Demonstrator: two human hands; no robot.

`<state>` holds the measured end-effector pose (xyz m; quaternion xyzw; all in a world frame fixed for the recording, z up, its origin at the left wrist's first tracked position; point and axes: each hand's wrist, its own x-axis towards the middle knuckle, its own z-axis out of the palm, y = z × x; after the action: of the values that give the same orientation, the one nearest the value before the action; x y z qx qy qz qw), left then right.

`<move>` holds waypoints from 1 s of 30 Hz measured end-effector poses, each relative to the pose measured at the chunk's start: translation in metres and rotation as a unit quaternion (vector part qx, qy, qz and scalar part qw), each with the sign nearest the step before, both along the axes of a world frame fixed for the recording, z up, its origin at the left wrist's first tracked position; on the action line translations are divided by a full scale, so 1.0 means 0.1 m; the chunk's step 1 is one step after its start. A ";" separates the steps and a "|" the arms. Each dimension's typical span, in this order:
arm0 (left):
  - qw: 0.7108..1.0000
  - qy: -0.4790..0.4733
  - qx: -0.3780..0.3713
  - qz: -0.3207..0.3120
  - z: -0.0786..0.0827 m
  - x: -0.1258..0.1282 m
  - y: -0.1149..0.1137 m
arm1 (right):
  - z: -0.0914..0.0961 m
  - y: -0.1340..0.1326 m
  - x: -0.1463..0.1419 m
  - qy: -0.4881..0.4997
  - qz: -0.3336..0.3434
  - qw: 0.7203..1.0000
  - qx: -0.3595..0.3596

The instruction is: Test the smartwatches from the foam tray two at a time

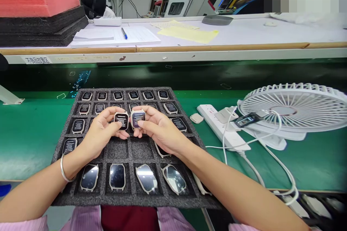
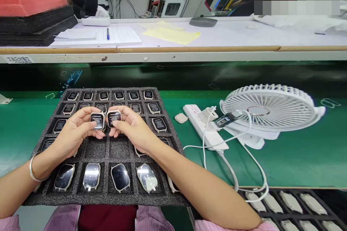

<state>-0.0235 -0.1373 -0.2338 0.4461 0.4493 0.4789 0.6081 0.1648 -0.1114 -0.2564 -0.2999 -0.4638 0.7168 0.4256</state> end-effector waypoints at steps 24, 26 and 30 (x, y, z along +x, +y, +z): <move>1.000 -0.006 -0.009 -0.017 -0.06 -0.01 0.01 | 0.02 0.00 -0.01 -0.012 -0.009 1.000 -0.021; 1.000 -0.011 -0.009 -0.020 -0.05 -0.02 0.00 | 0.02 0.00 -0.01 -0.009 -0.009 1.000 -0.023; 1.000 -0.014 -0.005 -0.023 -0.03 -0.02 -0.01 | 0.01 -0.01 0.00 -0.021 -0.011 1.000 -0.004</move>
<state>-0.0254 -0.1383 -0.2372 0.4463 0.4329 0.4691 0.6272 0.1643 -0.1122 -0.2556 -0.3214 -0.4665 0.7077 0.4223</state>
